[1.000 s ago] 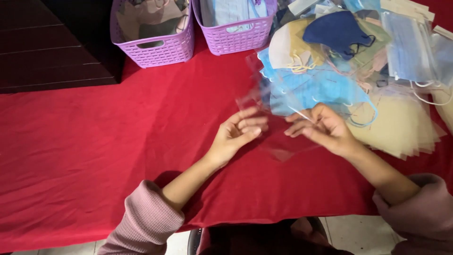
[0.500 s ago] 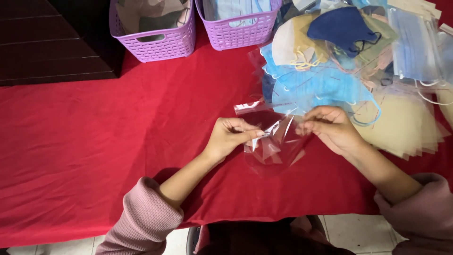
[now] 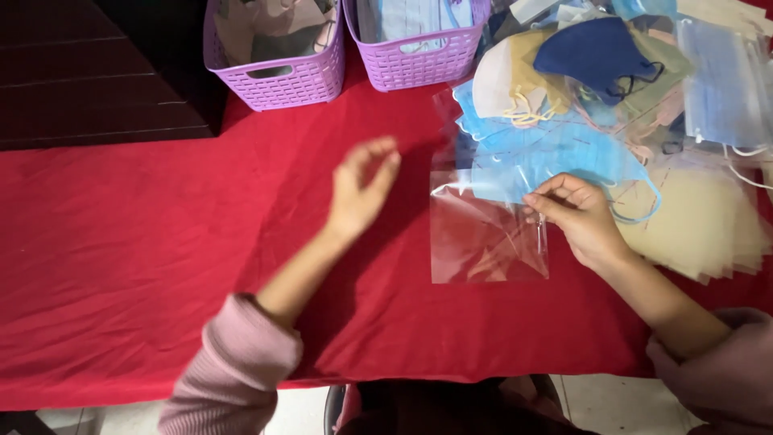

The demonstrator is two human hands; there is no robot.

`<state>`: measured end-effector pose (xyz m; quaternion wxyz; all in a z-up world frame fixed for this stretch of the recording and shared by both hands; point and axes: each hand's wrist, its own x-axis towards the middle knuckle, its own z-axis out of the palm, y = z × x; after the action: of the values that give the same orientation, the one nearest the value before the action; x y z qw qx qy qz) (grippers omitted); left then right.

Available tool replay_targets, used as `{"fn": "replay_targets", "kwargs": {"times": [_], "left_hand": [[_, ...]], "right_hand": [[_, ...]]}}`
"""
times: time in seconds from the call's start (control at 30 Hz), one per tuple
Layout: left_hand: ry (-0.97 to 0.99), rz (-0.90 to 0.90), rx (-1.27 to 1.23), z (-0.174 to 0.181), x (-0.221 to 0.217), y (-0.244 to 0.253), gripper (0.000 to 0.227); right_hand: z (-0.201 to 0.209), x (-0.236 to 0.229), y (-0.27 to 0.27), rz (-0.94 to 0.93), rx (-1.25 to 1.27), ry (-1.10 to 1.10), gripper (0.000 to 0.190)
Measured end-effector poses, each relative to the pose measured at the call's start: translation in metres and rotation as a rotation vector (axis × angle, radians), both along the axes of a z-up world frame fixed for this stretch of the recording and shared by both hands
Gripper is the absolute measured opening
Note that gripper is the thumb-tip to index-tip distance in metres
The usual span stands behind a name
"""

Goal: The person picks up face masks from a pile and places them into clear plastic sleeves by hand.

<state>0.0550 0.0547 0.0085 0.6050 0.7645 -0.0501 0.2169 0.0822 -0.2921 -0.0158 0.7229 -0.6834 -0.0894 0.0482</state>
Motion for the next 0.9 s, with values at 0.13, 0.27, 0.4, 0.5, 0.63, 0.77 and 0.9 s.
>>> {"fn": "replay_targets", "kwargs": {"times": [0.13, 0.27, 0.4, 0.5, 0.63, 0.77, 0.9], "left_hand": [[-0.423, 0.153, 0.584, 0.069, 0.052, 0.061, 0.024], [-0.436, 0.384, 0.862, 0.082, 0.155, 0.138, 0.033], [0.486, 0.377, 0.994, 0.074, 0.244, 0.192, 0.056], [0.660, 0.176, 1.049, 0.089, 0.231, 0.167, 0.106], [0.800, 0.602, 1.117, 0.099, 0.220, 0.119, 0.089], [0.935, 0.212, 1.240, 0.030, 0.288, 0.192, 0.047], [0.789, 0.223, 1.283, 0.021, 0.294, 0.203, 0.037]], "right_hand": [[0.006, -0.004, 0.006, 0.011, -0.012, -0.043, 0.010], [0.010, -0.005, 0.004, 0.100, -0.031, -0.028, 0.009], [0.000, -0.002, 0.005, 0.103, 0.004, -0.010, 0.011], [0.002, -0.003, 0.006, 0.091, -0.003, 0.015, 0.011], [0.010, -0.003, 0.008, 0.078, -0.032, 0.016, 0.011], [0.015, -0.006, 0.011, 0.118, -0.048, 0.020, 0.009], [0.016, -0.006, 0.010, 0.114, -0.032, 0.040, 0.010]]}}
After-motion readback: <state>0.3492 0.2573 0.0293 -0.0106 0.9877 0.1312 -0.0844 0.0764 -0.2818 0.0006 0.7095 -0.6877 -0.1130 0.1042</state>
